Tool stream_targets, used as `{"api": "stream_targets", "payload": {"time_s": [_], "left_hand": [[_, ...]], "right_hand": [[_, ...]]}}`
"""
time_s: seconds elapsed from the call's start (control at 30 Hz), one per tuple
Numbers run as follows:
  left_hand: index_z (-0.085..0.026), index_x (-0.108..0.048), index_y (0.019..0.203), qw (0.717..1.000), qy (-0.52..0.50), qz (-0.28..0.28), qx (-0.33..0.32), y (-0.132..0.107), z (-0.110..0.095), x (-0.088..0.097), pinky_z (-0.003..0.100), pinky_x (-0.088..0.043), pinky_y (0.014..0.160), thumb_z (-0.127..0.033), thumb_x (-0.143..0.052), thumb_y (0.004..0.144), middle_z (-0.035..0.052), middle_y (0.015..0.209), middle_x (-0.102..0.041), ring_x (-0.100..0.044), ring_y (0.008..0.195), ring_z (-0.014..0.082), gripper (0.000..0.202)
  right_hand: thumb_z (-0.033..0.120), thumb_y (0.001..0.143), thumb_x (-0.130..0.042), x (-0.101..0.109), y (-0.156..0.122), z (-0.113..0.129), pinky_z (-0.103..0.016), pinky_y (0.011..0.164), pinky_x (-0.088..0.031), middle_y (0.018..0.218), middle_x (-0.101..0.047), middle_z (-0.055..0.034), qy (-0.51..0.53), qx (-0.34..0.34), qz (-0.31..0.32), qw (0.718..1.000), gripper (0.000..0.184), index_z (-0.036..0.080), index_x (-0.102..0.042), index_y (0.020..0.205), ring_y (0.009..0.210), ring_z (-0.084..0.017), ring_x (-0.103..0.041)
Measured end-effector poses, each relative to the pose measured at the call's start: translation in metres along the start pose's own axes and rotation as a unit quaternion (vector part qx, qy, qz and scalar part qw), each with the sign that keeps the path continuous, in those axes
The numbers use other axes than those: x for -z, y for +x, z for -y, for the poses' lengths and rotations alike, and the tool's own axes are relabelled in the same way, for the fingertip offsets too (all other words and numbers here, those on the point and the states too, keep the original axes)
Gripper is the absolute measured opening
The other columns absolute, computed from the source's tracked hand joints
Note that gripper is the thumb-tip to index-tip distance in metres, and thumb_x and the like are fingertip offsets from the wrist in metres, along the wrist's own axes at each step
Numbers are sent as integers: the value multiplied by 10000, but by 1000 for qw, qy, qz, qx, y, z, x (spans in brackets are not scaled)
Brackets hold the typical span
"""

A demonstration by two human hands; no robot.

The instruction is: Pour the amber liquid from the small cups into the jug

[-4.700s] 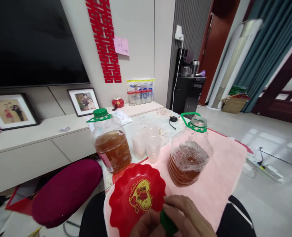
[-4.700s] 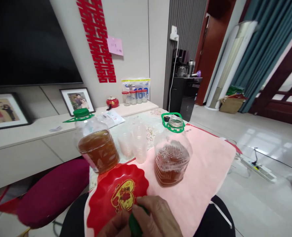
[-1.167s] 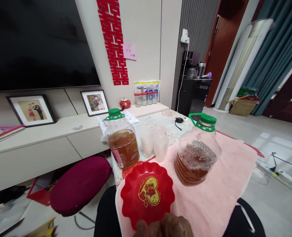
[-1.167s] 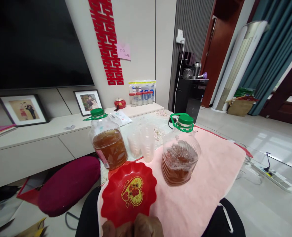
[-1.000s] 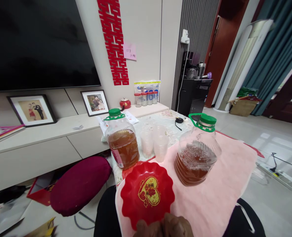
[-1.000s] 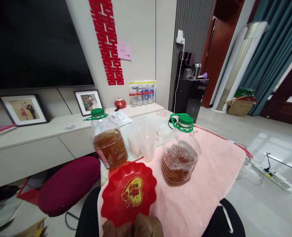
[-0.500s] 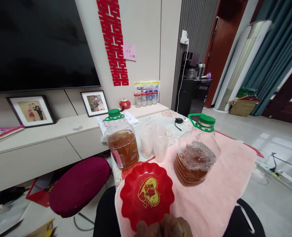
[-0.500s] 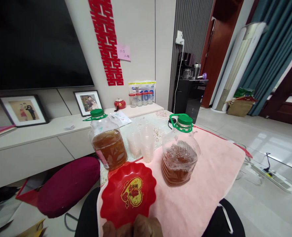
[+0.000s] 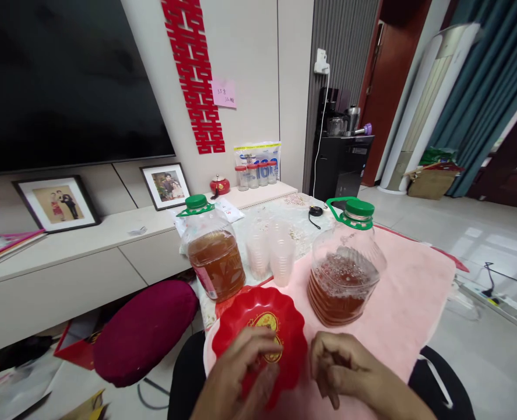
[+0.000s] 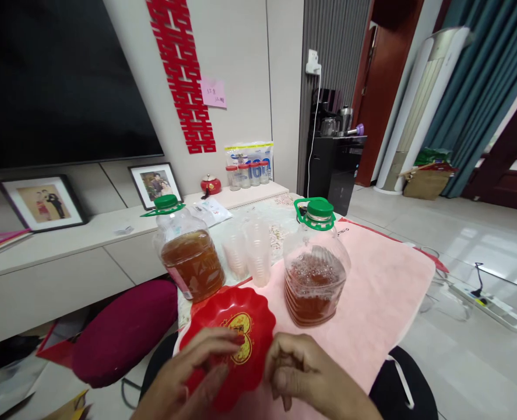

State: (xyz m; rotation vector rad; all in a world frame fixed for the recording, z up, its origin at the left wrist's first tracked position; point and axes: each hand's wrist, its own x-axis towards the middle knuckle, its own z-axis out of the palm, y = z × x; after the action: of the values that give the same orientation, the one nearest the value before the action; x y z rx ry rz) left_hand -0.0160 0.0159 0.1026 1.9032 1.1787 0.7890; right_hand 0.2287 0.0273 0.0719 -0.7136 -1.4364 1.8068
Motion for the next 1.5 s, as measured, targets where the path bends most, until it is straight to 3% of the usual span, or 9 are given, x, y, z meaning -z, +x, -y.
{"api": "stream_targets", "payload": {"time_s": [0.07,0.2,0.37,0.5,0.73,1.03,1.2,1.37,1.5], "left_hand": [[-336,-715,1100,992,118,-43,-28,24,-8,16,326,-558,998,-453,-483,974,29,1252,-699,-670,1178,174,289],[-251,-679,1154,967,244,-40,-66,80,-24,31,450,-486,1117,-220,-444,963,72,1348,-617,-574,1278,214,305],[-155,-669,1193,931,356,-19,-85,140,-28,33,523,-432,1129,-120,-473,939,115,1463,-523,-478,1329,282,323],[-147,-693,1073,901,424,30,-80,163,-27,34,541,-451,1097,-109,-573,897,89,1448,-537,-452,1366,293,216],[-134,-687,902,877,472,54,-67,179,-20,31,507,-456,1085,-178,-619,907,81,1330,-598,-478,1314,262,82],[-144,-688,893,884,460,68,-48,181,-30,40,454,-470,1048,-214,-667,889,62,1209,-629,-522,1205,224,73],[-137,-684,849,892,447,54,-48,177,-42,45,434,-478,1027,-236,-730,849,60,1154,-641,-536,1164,216,109],[-142,-697,899,896,439,16,-62,176,-51,53,411,-492,1001,-213,-625,926,59,1113,-650,-560,1103,192,104],[-146,-720,906,895,437,-27,-79,173,-60,66,414,-466,993,-230,-579,952,76,1154,-632,-526,1106,210,171]], "right_hand": [[587,735,-871,22,5,3,-202,600,-457,797,-699,-34,4,-49,72,996,538,131,-715,976,635,-98,-609],[535,607,-958,44,21,-25,-239,596,-518,798,-749,-72,92,-70,178,977,624,89,-771,1002,590,-123,-665],[419,569,-993,52,17,-63,-219,610,-504,818,-755,-62,125,-68,159,977,571,107,-795,1005,622,-116,-664],[443,575,-984,56,7,-68,-225,638,-490,863,-754,-69,123,-60,129,982,591,135,-797,1043,703,-139,-671],[486,585,-974,53,8,-61,-216,609,-478,803,-732,-36,105,-62,140,983,579,188,-809,1053,674,-131,-645],[404,639,-955,53,9,-69,-216,628,-475,837,-741,-21,123,-49,157,979,595,196,-778,1167,674,-113,-637],[366,599,-969,52,9,-69,-242,658,-488,857,-742,-17,118,-51,152,980,614,205,-778,1160,702,-128,-649],[392,619,-960,52,6,-69,-246,655,-492,893,-761,-34,112,-57,126,984,604,228,-779,1172,720,-138,-673],[363,607,-971,51,11,-66,-215,626,-497,850,-764,-25,118,-56,153,980,592,216,-793,1152,698,-122,-673]]}}
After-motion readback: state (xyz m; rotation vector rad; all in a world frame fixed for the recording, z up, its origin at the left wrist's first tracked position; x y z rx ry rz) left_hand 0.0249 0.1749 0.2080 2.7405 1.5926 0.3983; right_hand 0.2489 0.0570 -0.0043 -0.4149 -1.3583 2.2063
